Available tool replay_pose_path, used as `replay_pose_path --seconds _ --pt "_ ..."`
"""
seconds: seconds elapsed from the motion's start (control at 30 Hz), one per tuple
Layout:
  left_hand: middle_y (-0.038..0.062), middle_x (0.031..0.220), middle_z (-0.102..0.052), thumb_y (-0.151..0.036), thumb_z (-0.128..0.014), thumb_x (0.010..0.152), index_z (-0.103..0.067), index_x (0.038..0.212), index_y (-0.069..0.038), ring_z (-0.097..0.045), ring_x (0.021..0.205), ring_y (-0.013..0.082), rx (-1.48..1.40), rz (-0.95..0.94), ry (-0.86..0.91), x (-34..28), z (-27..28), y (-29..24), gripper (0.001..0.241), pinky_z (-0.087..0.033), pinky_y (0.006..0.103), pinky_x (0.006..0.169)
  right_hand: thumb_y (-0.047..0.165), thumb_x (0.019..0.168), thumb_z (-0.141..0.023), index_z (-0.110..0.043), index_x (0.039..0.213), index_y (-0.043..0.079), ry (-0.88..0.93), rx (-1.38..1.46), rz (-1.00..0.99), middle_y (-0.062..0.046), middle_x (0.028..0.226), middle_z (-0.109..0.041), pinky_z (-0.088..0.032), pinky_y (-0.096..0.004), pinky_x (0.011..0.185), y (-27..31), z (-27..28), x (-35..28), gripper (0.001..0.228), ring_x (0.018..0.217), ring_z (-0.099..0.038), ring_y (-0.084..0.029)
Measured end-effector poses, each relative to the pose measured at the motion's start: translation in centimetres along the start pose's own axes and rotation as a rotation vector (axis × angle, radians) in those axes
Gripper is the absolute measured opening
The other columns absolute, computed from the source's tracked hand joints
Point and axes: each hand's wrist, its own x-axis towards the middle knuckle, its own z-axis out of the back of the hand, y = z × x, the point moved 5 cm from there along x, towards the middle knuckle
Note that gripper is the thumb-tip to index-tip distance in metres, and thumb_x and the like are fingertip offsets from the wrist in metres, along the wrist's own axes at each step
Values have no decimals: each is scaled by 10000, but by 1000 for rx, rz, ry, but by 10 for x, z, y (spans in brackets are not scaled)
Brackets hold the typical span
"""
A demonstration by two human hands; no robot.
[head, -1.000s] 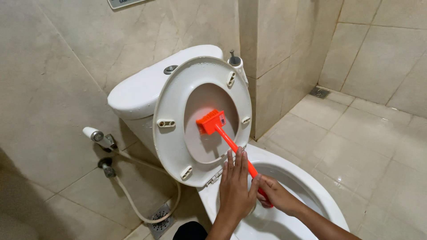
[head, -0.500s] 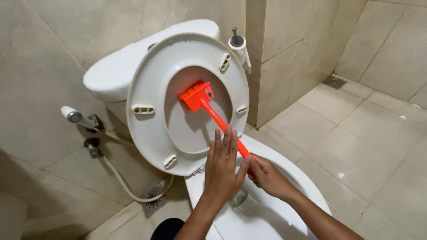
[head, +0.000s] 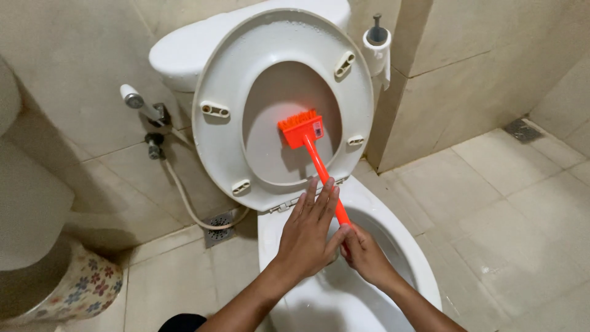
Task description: The person uses an orange toilet brush to scrub the inside of a white toilet bowl and the underside of the raised toilet seat. The person scrubs the bowl thoroughly and then cleans the seat surface.
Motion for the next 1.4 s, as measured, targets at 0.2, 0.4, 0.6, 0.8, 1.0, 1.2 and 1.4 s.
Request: replay_pose_path --seconds 0.2,0.4,0.6,0.8,1.0,1.2,1.4 --pt "141 1698 -284 -423 -539 1052 -333 1607 -12 -159 1600 364 69 63 -39 -2 17 -7 721 -197 503 1276 426 1076 -381 -535 917 105 -27 37 29 30 616 -412 -320 -263 448 43 -12 -3 389 504 -358 -73" --pt "121 1697 -252 -460 -513 1038 -310 1613 -35 -120 1581 365 103 122 34 -12 8 -7 743 -157 497 1247 423 1103 -363 -506 880 95 -37 33 34 34 631 -451 -338 -261 446 7 -13 0 422 505 -389 -72" --pt "131 1701 -245 -453 -506 1023 -280 1621 -3 -119 1591 352 73 156 65 -22 16 -26 782 -161 477 1263 439 1079 -366 -516 873 111 -29 52 -60 32 604 -436 -314 -260 423 17 -16 -11 415 477 -367 -73" --pt "123 1705 -250 -443 -536 1003 -334 1575 -29 -122 1599 359 146 190 117 -41 5 -25 734 -171 477 1262 444 1101 -391 -496 894 102 -33 107 -69 40 610 -394 -273 -259 417 9 -20 -9 413 478 -333 -57" --pt "123 1688 -266 -457 -514 1006 -331 1591 -17 -144 1568 370 67 229 93 -49 11 -34 755 -189 498 1231 499 1065 -369 -529 917 114 -53 132 -88 29 591 -424 -259 -272 395 19 -32 -11 443 432 -340 -75" --pt "117 1679 -285 -479 -510 1012 -352 1574 -27 -149 1573 370 113 230 97 -47 16 -38 738 -197 492 1240 525 1099 -387 -555 967 73 -61 170 -60 25 621 -436 -261 -264 401 3 -29 -6 500 447 -349 -73" --pt "102 1693 -280 -475 -502 1015 -352 1581 -27 -149 1566 356 79 209 38 -39 18 -28 737 -190 499 1234 497 1089 -399 -609 1053 44 -115 96 -4 37 718 -502 -357 -252 453 16 -29 10 501 546 -431 -67"
